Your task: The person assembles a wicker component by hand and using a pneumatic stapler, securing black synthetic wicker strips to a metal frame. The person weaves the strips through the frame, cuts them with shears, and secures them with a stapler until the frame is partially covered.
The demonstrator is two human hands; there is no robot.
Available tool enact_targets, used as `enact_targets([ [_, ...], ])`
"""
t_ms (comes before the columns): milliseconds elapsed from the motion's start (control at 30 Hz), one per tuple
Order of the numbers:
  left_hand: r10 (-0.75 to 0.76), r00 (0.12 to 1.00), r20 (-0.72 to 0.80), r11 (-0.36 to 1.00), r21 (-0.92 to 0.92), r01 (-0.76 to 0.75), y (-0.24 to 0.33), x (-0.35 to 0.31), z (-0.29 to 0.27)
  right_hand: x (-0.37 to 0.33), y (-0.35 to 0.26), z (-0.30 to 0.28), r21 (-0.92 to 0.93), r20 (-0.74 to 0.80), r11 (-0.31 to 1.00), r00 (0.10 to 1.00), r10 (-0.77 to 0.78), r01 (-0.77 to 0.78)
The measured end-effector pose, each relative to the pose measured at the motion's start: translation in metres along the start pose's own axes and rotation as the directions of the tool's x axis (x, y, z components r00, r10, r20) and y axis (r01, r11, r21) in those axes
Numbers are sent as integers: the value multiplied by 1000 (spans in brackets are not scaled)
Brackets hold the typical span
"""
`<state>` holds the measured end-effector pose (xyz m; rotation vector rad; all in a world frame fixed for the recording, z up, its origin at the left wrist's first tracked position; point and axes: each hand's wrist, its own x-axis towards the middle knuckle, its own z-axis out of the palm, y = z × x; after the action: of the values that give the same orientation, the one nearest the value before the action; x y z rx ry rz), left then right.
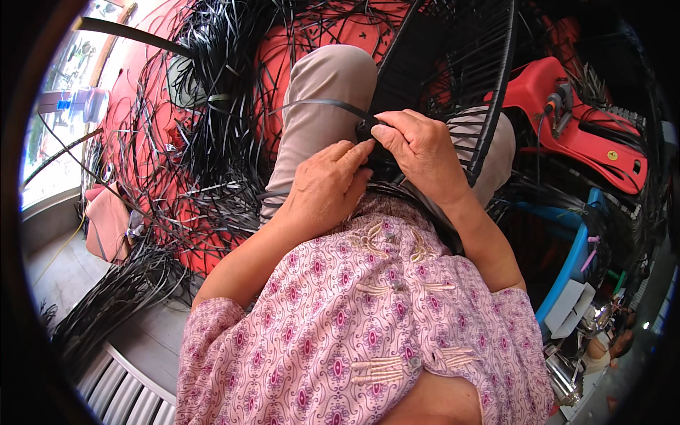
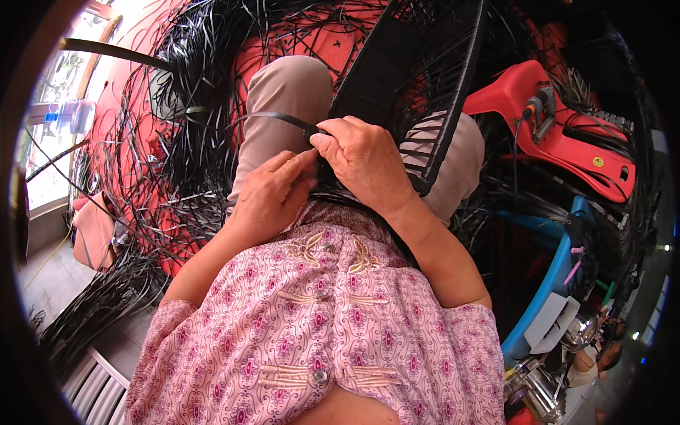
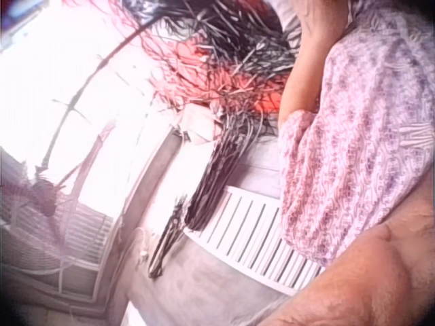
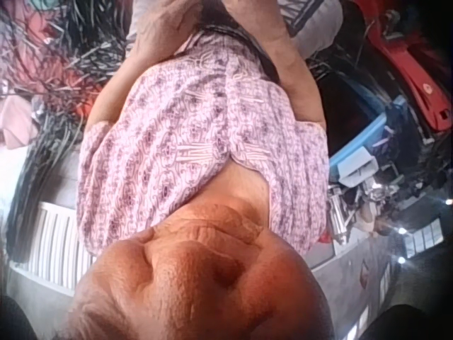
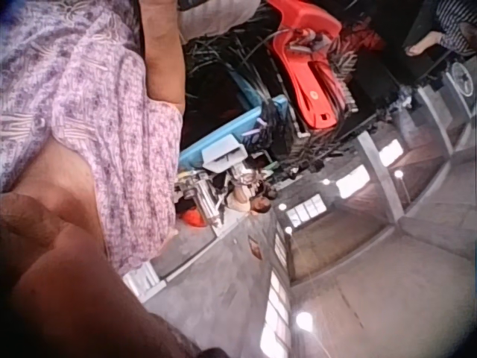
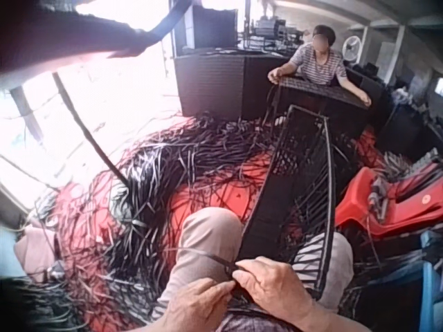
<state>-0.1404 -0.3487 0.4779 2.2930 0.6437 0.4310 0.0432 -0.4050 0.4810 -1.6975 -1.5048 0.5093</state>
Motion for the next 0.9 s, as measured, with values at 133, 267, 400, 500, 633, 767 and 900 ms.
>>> enact_targets([
  [133, 164, 900, -403, 982, 157, -109, 0, 19, -22, 1, -2, -2, 54, 1, 998, 1000, 30, -30],
  [267, 241, 927, -287, 951, 260, -166, -8, 51, -36, 2, -3, -3, 122, -3, 990, 998, 64, -63],
  [400, -23, 996, 82, 993, -115, 32, -18, 62, -41, 0, -4, -7, 192, 48, 974, 992, 115, -122],
  [500, -98, 975, 198, 952, -267, 150, -28, 70, -40, -2, 1, -8, 218, 78, 966, 989, 128, -142],
  [633, -148, 951, 270, 902, -358, 242, -30, 73, -39, -4, -1, -10, 151, 84, 980, 990, 117, -129],
  [767, -223, 919, 324, 875, -348, 335, -24, 74, -42, -8, 0, -10, 122, 89, 988, 992, 87, -97],
  [900, -133, 949, 286, 926, -306, 222, -19, 81, -45, -6, 0, -16, 30, 125, 997, 990, 70, -75],
])
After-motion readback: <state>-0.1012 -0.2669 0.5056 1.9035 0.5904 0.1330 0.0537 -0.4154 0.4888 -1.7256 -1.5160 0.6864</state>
